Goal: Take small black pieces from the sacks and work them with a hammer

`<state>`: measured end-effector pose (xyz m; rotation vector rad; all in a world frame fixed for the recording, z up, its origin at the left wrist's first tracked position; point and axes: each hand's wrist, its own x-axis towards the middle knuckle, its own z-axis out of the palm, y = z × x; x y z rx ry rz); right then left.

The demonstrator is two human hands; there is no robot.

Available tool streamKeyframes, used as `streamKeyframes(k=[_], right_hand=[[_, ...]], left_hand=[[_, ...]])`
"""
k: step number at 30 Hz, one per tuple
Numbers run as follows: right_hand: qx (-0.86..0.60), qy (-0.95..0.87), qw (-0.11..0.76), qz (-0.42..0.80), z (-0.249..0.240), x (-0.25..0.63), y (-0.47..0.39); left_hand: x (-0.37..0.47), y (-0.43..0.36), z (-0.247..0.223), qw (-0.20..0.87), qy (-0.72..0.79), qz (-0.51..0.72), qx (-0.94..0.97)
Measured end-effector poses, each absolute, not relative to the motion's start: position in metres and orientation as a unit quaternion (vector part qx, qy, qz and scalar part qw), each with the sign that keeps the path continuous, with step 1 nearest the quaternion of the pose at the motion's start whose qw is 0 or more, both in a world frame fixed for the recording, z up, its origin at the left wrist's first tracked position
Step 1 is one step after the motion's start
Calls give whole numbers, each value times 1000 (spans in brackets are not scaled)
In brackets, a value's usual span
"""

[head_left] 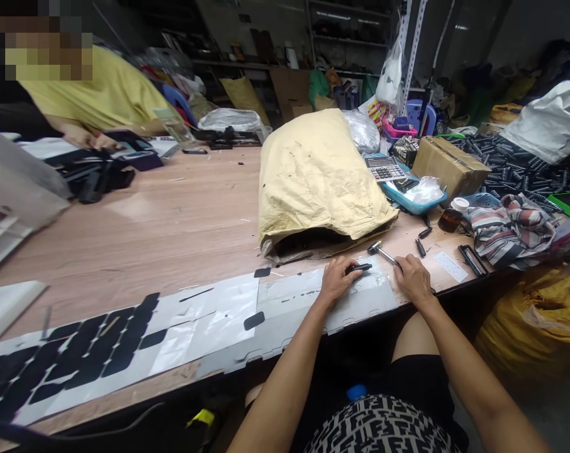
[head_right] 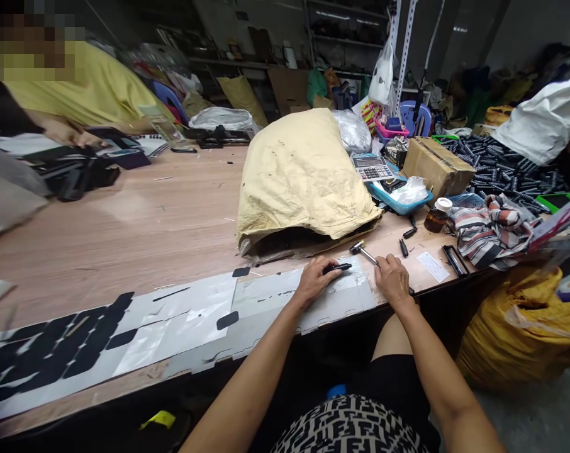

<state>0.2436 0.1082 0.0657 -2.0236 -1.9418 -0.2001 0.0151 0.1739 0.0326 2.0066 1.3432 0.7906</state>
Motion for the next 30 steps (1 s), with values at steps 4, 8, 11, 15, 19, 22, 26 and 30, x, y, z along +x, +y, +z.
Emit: streamKeyframes(k=[4,8,11,15,19,22,26,30], right_hand=[[-678,-708,185,-66,69,233,114],[-565,-798,205,49,64,224,125],[-518,-816,227,119,59,226,133],[-474,-812,278,195,62,232,134],[-473,-794,299,239,66,233,133],[-469,-790,305,252,66,231,132],[-464,-787,309,264,65,231,131],[-467,-776,317,284,69,235,128]], left_hand=[[12,174,32,313,482,301,761],[10,175,30,331,462,300,766],[8,175,29,342,448,299,770],[7,177,28,346,421,301,783],[7,177,28,349,407,303,788],[7,177,30,349,402,299,792],[7,177,31,344,401,289,799],[7,179,27,361,394,309,787]])
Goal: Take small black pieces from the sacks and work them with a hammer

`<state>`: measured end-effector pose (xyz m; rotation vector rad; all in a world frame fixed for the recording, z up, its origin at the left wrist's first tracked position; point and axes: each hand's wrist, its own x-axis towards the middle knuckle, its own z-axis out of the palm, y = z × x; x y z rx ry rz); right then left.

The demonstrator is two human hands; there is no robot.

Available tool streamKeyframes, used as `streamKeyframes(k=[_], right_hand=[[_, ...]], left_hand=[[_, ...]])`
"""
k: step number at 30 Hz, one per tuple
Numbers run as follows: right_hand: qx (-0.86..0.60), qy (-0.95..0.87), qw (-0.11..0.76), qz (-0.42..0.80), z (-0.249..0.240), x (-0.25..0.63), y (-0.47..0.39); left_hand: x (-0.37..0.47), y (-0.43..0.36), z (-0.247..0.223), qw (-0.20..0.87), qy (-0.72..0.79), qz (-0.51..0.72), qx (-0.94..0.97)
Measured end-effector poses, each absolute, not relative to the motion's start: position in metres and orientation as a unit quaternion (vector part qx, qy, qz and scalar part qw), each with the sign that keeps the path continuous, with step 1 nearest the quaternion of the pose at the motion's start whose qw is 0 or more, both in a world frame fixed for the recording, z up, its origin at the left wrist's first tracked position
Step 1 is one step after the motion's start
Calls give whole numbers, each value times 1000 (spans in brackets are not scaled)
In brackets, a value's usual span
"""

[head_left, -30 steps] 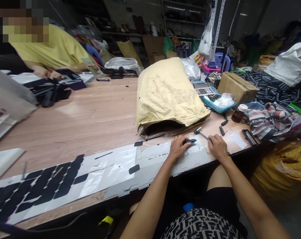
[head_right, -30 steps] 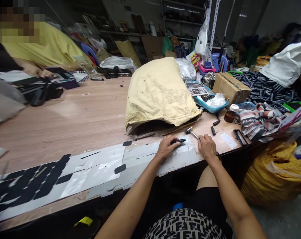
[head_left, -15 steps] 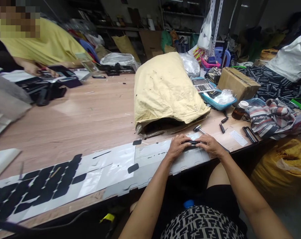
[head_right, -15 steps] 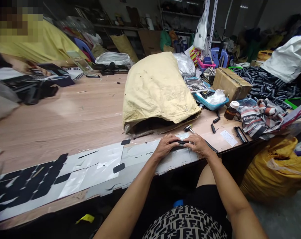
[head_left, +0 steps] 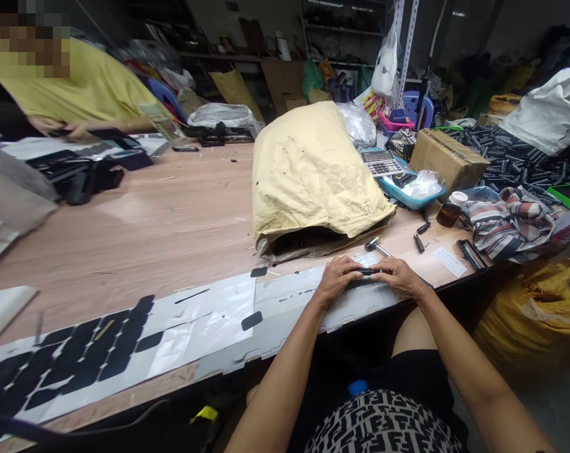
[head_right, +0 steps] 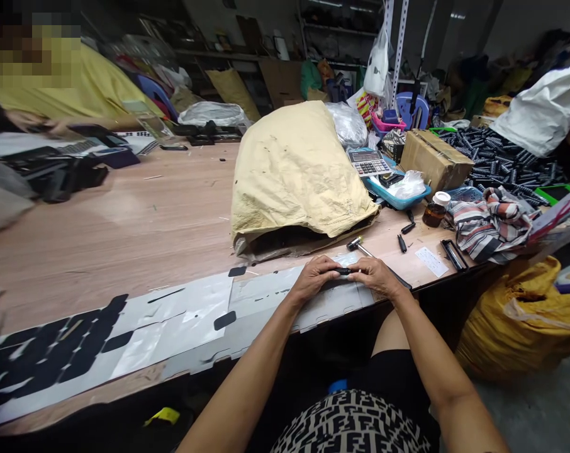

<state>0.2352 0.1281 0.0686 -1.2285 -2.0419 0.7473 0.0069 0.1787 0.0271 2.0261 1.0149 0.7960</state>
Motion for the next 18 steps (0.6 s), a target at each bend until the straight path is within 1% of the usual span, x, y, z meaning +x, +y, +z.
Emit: streamKeyframes(k=[2,4,6,8,9,11,15,18], right_hand=[[-498,-765,322,251,70,240,127],[-558,-750,314,165,71,244,127],[-617,-737,268,65,70,247,127],[-652,-732,197,5,68,248,127],[-661,-732,166,-8,67,248,127],[-671,-730,132,-19,65,247,128],[-677,-724,126,-21,63,244,127],[-677,-725,123,-29,61,244,125]], left_hand=[[7,180,25,371,394,321,777],[8,180,24,375,397,330,770],[8,180,24,373,397,335,769],[9,180,25,365,399,332,773],[10,180,26,358,402,327,776],[11,181,29,342,414,309,785],[11,175,39,326,433,286,790],[6,143,52,359,412,304,780]])
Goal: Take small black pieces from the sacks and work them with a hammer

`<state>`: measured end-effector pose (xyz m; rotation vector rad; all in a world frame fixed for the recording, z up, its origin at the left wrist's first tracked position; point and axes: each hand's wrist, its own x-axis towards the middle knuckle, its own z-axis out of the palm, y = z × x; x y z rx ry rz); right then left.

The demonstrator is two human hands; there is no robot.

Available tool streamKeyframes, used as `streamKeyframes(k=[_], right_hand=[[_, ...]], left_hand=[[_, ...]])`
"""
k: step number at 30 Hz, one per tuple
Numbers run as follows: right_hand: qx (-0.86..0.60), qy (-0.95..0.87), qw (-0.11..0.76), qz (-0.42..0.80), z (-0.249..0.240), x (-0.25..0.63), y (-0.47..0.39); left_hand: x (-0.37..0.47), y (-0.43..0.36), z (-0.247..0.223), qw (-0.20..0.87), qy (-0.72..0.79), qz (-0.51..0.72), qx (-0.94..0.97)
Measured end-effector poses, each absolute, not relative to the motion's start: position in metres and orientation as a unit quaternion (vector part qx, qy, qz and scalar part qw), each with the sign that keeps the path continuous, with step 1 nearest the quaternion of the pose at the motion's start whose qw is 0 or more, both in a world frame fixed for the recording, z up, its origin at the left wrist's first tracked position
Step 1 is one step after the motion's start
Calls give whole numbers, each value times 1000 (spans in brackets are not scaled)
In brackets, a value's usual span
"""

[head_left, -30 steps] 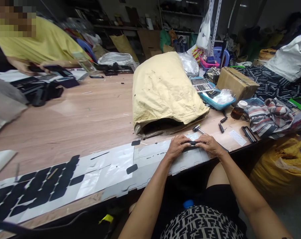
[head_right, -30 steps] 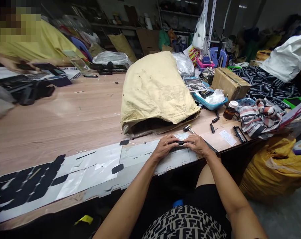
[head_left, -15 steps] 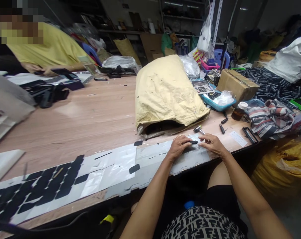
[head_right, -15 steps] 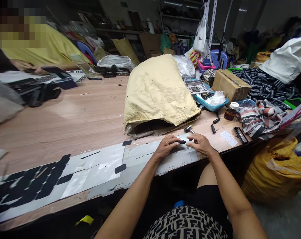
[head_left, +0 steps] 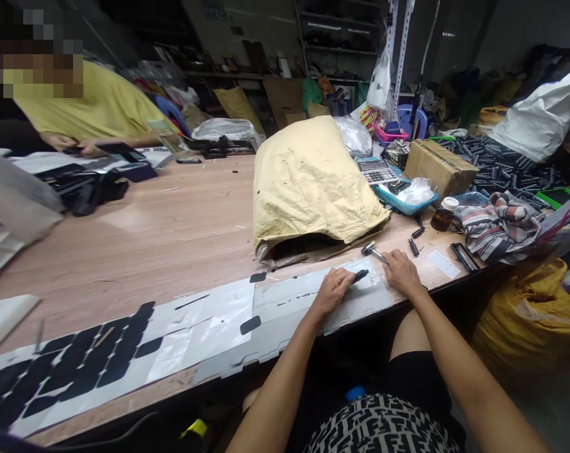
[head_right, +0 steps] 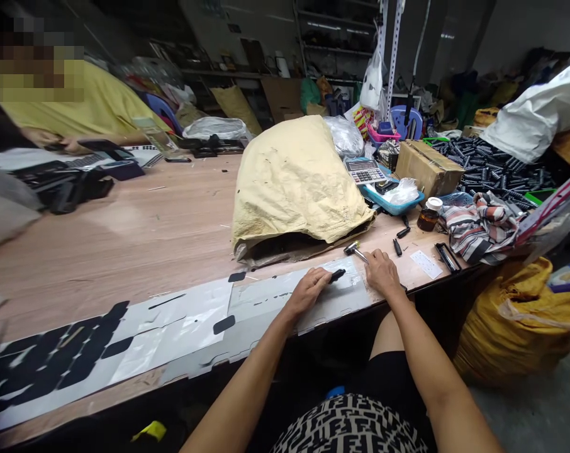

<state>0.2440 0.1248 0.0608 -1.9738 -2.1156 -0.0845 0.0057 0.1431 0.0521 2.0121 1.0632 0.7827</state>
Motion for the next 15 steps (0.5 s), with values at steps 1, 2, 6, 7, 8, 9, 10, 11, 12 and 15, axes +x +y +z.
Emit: streamKeyframes(k=[1,2,6,7,8,9,10,11,12,15], right_hand=[[-676,-726,122,-33,60,244,124],[-676,-726,121,-37,60,243,124],[-675,-728,115,-43,61,240,123],[-676,-727,114,-44,62,239,123],[-677,-726,113,-45,63,238,123],[-678,-725,111,-46,64,238,123],[-679,-724,108,-47,64,237,123],[-680,-724,105,-47,65,237,123],[-681,-724,102,-47,66,237,122],[-681,-725,94,-47,67,237,121]], left_hand=[[3,126,56,386,401,306,773],[-1,106,60,421,390,303,760],[-7,30,55,592,364,200,691],[-6,18,46,604,365,183,684],[-4,10,34,605,371,173,683],[-1,5,20,597,386,165,683],[2,4,5,584,411,154,683],[6,5,-10,572,440,133,680],[8,7,-25,560,471,106,673],[13,13,-51,538,530,30,655]])
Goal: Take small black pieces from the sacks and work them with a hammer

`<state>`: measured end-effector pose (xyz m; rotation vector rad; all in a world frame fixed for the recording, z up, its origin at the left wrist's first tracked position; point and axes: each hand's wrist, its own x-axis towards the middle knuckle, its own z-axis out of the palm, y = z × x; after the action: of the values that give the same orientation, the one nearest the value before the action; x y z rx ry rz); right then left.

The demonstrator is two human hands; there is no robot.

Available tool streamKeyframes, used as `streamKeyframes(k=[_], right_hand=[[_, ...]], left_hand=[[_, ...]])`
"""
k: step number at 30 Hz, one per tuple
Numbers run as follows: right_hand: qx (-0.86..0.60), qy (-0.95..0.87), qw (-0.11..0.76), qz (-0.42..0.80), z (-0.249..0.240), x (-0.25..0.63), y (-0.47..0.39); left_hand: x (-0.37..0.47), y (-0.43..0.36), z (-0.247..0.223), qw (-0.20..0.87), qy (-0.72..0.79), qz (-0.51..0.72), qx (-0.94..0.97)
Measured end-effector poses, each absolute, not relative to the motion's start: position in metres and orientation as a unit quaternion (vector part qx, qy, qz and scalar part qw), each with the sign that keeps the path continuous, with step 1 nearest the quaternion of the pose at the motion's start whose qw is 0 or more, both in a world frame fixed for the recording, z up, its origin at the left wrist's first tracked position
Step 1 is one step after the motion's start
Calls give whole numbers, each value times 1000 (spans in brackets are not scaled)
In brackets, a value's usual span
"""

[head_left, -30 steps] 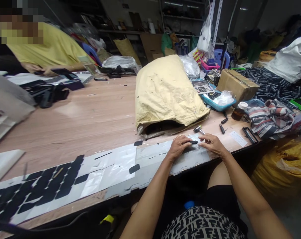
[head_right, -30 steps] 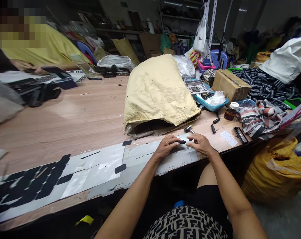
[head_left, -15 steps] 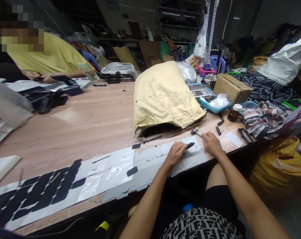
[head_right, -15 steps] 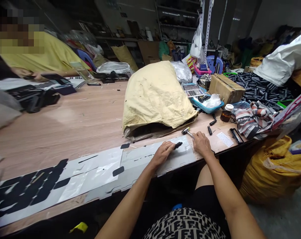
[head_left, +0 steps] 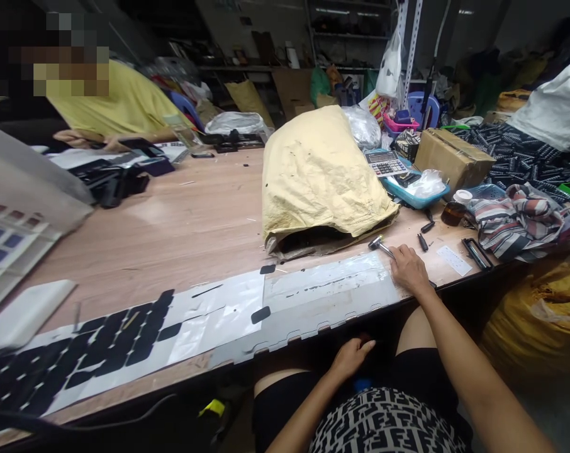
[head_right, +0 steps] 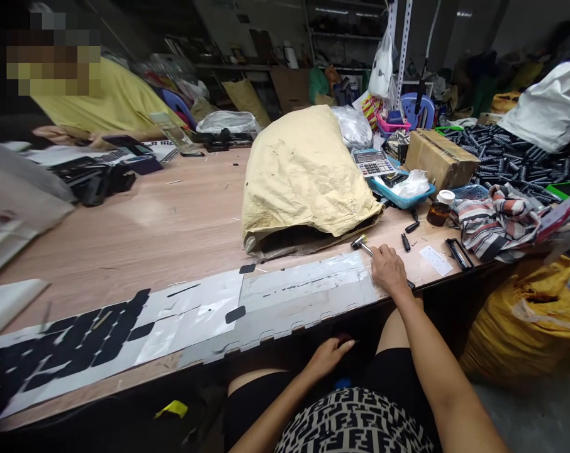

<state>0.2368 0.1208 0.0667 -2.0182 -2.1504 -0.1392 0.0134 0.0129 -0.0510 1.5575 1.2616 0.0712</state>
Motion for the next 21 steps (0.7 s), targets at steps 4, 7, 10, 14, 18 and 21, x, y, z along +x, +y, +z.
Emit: streamKeyframes(k=[4,7,10,14,18,21], right_hand=[[-679,-726,91,-50,66,237,120],[-679,-726,92,-56,65,236,121],[-678,-726,92,-59,65,235,121],[-680,-725,90,-56,66,235,120],[-682,-723,94,-51,65,234,121],[-686,-720,96,-50,64,234,121]], left_hand=[[11,13,-23,518,476,18,710],[0,30,33,554,351,36,754],[-19,76,80,562,369,114,731],[-48,160,93,251,655,265,662],[-68,217,78,67,774,206,596],[-76,231,69,66,802,156,573]])
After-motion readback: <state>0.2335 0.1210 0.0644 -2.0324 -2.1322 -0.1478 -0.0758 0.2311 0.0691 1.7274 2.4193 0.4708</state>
